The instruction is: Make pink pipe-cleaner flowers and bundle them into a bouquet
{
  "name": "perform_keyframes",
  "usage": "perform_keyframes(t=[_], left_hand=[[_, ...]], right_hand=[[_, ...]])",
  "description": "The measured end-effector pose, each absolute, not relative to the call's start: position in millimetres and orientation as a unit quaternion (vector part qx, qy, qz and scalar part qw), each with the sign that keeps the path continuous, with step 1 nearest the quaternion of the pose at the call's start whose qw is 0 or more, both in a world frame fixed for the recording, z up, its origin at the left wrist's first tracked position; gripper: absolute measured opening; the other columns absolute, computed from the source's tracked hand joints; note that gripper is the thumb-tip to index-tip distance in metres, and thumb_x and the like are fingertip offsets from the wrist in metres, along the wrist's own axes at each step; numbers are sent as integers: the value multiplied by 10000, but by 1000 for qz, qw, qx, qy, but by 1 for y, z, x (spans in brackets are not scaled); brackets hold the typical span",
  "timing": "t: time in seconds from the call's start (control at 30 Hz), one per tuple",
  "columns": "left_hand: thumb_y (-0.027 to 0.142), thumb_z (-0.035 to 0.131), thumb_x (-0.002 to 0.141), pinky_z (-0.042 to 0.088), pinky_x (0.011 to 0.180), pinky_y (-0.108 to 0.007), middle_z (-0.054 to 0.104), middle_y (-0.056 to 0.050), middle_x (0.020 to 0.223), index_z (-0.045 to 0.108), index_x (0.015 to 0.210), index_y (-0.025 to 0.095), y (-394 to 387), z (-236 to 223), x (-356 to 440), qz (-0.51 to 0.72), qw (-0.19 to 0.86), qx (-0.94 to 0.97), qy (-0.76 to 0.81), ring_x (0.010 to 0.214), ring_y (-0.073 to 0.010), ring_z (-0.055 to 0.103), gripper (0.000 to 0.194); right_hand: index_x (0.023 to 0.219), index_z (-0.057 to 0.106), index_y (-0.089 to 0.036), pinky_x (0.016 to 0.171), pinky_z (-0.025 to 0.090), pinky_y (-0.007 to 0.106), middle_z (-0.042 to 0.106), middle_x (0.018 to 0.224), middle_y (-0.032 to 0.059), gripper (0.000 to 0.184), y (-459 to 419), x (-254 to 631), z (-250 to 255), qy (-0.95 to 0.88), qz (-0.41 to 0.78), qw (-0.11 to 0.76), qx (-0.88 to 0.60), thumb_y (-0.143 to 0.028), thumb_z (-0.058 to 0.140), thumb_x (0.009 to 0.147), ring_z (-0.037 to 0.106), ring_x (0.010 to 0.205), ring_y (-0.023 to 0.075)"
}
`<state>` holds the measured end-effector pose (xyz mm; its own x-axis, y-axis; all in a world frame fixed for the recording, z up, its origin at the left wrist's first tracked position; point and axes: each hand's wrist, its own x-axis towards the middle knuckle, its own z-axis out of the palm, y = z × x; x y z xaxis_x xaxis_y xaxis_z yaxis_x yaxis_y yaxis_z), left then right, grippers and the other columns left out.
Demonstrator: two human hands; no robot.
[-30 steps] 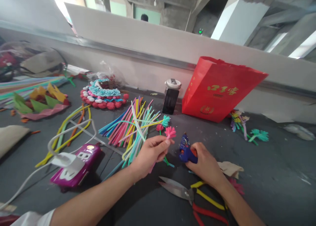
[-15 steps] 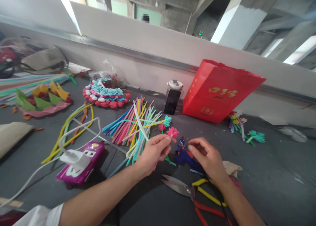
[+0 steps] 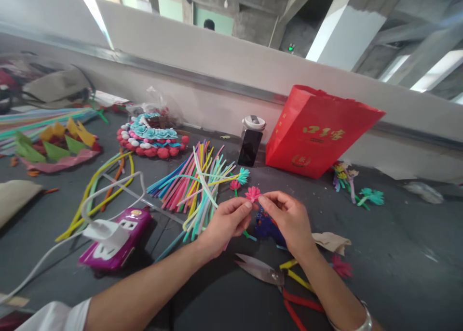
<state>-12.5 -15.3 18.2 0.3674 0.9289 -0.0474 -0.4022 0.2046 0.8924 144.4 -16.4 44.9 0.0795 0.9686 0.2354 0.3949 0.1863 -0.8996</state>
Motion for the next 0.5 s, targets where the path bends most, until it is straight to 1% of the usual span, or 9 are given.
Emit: perform_keyframes(t=[0.13,0.33,0.5], left_hand=[[439,656,822,152,396,-190,421,65,514,622,849,130,-16,16,-11,462,712,427,313,430,-46,293,312],[453,662,813,130,392,-196,437,60,527,638,895,117,-14,15,-12,456,723,411,316,421,-44,279,346],[454,665,811,131,393,-197,433,62,518,643,895,117,-13,17,-12,456,723,411,317,415,-41,274,348]], right_hand=[[763,703,-186,595,434,239,671,689,-9,192,-18,146,42,-627,283,470,-553,-365,667,826,576,614,138],[707,629,-191,568,399,233,593,632,-38,155,-20,152,38,-653,251,467,-541,-281,635,834,525,575,121],[731,628,-194,603,414,239,589,677,-31,149,-19,154,33,-661,235,479,-527,-266,605,860,536,617,126]])
